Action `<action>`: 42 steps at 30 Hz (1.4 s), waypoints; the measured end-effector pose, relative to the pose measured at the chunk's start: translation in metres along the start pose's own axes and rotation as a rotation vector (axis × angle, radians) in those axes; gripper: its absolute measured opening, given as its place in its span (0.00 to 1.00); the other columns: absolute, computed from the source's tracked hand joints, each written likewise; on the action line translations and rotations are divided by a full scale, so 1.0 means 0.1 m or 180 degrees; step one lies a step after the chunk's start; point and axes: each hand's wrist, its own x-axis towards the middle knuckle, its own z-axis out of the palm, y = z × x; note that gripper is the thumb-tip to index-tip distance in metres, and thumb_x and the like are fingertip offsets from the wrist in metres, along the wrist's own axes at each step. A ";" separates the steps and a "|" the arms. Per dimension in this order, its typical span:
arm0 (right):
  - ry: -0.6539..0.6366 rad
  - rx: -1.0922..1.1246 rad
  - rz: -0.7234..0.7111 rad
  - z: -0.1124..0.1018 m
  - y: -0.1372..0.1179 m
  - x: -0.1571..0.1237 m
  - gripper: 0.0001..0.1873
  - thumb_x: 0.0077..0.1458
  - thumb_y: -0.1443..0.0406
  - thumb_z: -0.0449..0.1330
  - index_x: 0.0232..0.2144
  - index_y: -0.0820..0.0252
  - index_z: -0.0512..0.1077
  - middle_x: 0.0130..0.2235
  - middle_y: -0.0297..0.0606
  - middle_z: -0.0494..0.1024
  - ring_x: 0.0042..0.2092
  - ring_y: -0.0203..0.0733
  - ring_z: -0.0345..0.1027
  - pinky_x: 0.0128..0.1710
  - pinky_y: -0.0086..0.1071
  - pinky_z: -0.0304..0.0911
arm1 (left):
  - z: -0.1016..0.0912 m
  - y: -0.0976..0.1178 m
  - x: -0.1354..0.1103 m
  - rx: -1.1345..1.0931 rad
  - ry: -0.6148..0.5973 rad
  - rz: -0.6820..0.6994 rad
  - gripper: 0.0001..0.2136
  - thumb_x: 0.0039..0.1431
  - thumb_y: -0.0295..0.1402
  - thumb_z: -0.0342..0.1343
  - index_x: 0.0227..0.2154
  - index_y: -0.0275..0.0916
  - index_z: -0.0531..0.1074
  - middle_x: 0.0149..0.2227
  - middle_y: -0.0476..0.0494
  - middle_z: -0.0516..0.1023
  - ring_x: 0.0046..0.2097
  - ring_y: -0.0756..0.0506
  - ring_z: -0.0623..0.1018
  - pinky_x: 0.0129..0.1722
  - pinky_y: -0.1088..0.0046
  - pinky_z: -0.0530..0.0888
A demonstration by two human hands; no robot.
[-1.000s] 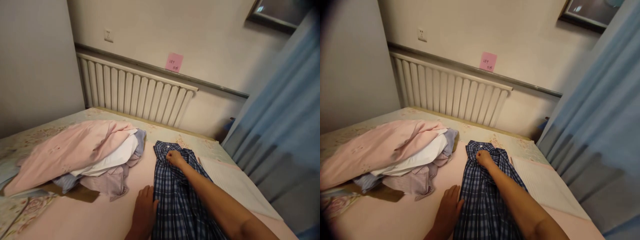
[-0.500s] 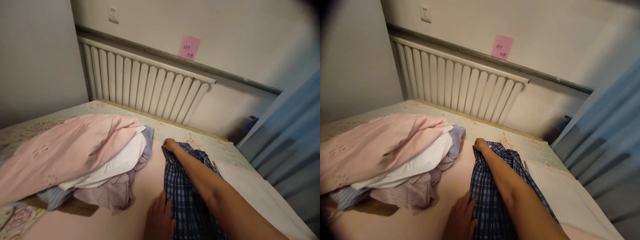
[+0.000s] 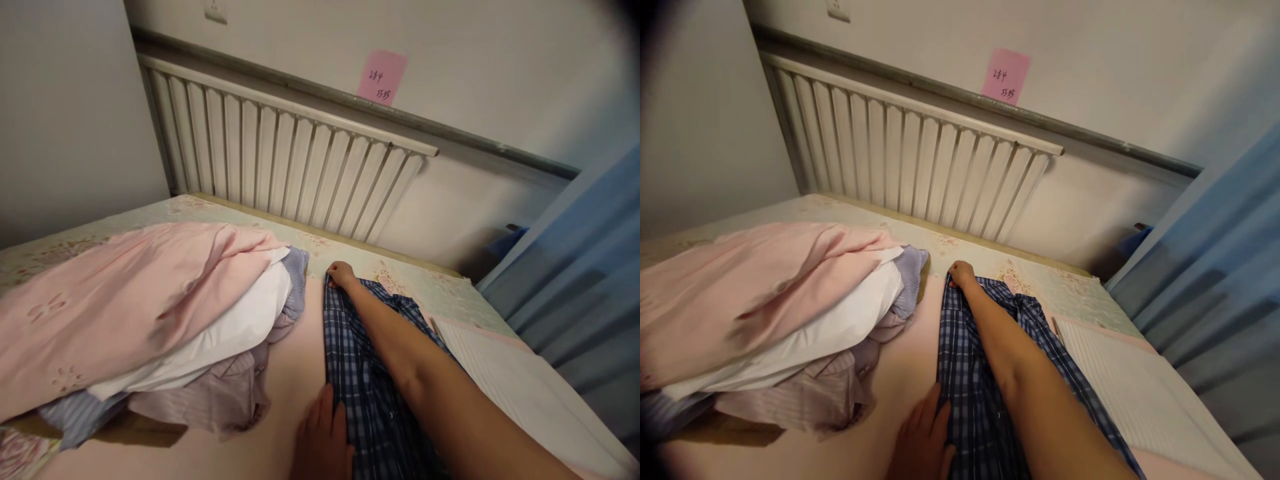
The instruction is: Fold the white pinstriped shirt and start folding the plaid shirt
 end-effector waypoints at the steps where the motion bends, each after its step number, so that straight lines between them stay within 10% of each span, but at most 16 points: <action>1: 0.0021 0.0114 -0.0003 0.05 0.00 -0.01 0.17 0.60 0.59 0.56 0.49 0.61 0.67 0.48 0.41 0.71 0.44 0.41 0.69 0.43 0.40 0.68 | 0.02 -0.02 0.00 0.0000 0.0003 0.0012 0.25 0.49 0.24 0.51 0.53 0.41 0.68 0.63 0.39 0.60 0.59 0.36 0.67 0.54 0.55 0.69; 12: 0.0801 0.0349 -0.0501 0.02 0.02 -0.28 0.17 0.60 0.70 0.52 0.52 0.61 0.66 0.52 0.42 0.72 0.53 0.39 0.64 0.56 0.34 0.56 | -0.08 -0.05 0.01 -0.0017 0.0478 0.0158 0.22 0.54 0.22 0.43 0.52 0.36 0.67 0.59 0.35 0.66 0.58 0.39 0.68 0.54 0.56 0.70; 24: 0.0643 -0.0069 -0.1828 0.31 0.18 -1.63 0.17 0.53 0.70 0.58 0.48 0.59 0.70 0.53 0.41 0.71 0.56 0.41 0.61 0.58 0.33 0.53 | -0.42 0.12 0.06 -0.0308 0.0264 -0.0017 0.20 0.55 0.22 0.42 0.48 0.39 0.71 0.59 0.39 0.66 0.57 0.41 0.67 0.57 0.55 0.65; 33: 0.1329 0.0497 -0.0968 0.03 1.13 -2.98 0.14 0.54 0.71 0.53 0.42 0.58 0.72 0.42 0.40 0.75 0.47 0.43 0.68 0.51 0.38 0.62 | -0.50 0.12 0.09 -0.0437 0.0292 0.0025 0.17 0.56 0.24 0.44 0.48 0.37 0.69 0.58 0.38 0.66 0.56 0.41 0.67 0.55 0.55 0.67; 42: 0.1538 0.0387 -0.0515 0.41 1.53 -4.39 0.18 0.55 0.64 0.55 0.49 0.49 0.68 0.51 0.41 0.72 0.55 0.50 0.64 0.57 0.48 0.59 | -0.53 0.11 0.08 -0.0463 0.0377 0.0120 0.16 0.58 0.25 0.44 0.46 0.34 0.69 0.56 0.35 0.67 0.56 0.40 0.67 0.55 0.59 0.67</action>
